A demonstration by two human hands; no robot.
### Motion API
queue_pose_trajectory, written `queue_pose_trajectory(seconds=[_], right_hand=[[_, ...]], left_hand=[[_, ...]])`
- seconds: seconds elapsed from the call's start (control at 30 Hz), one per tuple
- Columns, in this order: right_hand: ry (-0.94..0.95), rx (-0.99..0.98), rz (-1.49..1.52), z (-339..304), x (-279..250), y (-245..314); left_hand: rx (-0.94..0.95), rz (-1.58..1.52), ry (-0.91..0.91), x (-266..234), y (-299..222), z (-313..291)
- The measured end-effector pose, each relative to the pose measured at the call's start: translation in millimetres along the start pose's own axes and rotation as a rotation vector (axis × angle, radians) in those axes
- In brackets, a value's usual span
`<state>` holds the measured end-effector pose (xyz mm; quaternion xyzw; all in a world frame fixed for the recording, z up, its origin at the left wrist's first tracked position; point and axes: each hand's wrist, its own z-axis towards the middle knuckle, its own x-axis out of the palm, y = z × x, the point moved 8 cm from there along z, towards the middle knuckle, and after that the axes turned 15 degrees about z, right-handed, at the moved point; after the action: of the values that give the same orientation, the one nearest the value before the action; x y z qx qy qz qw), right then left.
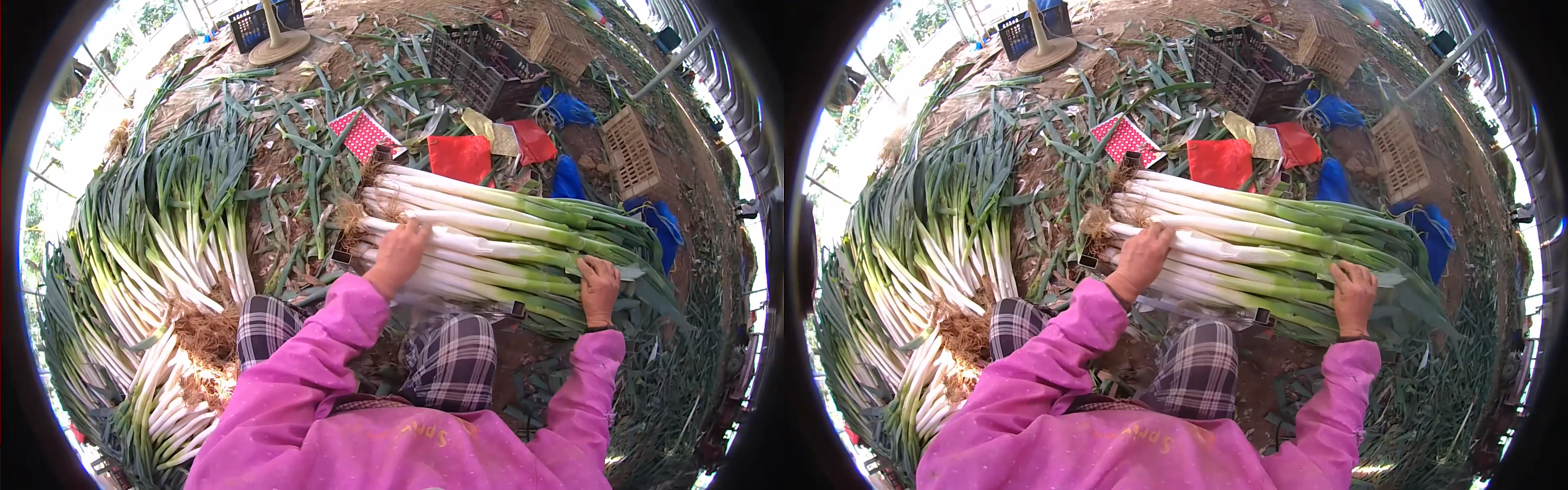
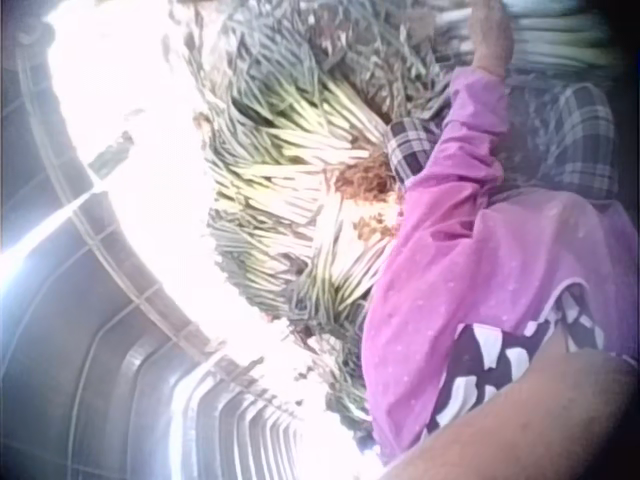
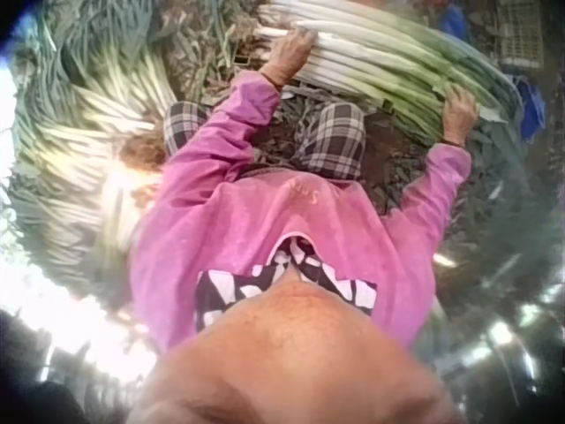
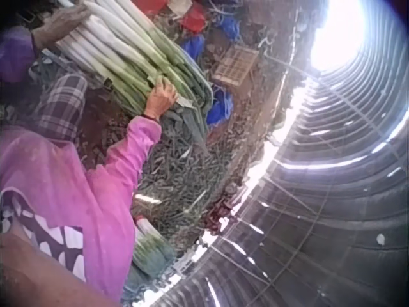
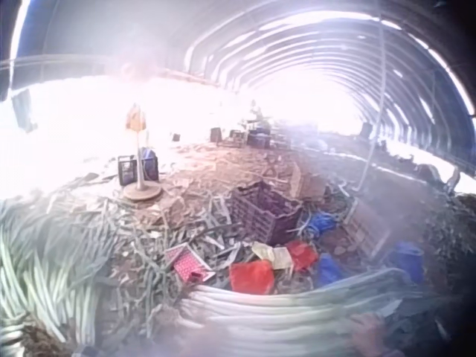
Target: The person organizes and bundles leeks together by hand. They select individual leeks from a pile, align them on a small metal frame, and pat the bundle to even the stalks.
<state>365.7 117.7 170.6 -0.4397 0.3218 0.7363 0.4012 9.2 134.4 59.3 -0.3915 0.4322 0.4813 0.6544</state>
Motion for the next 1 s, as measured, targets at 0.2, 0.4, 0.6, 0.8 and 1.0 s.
queue_pose_trajectory(seconds=[0.2,0.4,0.6,0.8,1.0], right_hand=[[-0.031,0.038,-0.07,11.9,7.3,-0.7],[0.134,0.15,-0.024,1.2,20.3,5.1],[0.155,0.179,0.016,-15.0,36.5,-8.9],[0.056,0.202,-0.011,-8.4,27.7,-12.5],[-0.001,0.231,-0.042,-7.7,11.8,-28.1]], left_hand=[[0.004,-0.118,0.145,4.9,22.6,37.5],[0.075,-0.033,0.047,-4.5,16.8,8.6],[0.091,-0.03,0.083,-3.1,-2.5,77.4],[0.27,0.071,0.333,37.0,3.1,102.6],[0.055,0.15,0.375,22.2,76.0,83.7]])
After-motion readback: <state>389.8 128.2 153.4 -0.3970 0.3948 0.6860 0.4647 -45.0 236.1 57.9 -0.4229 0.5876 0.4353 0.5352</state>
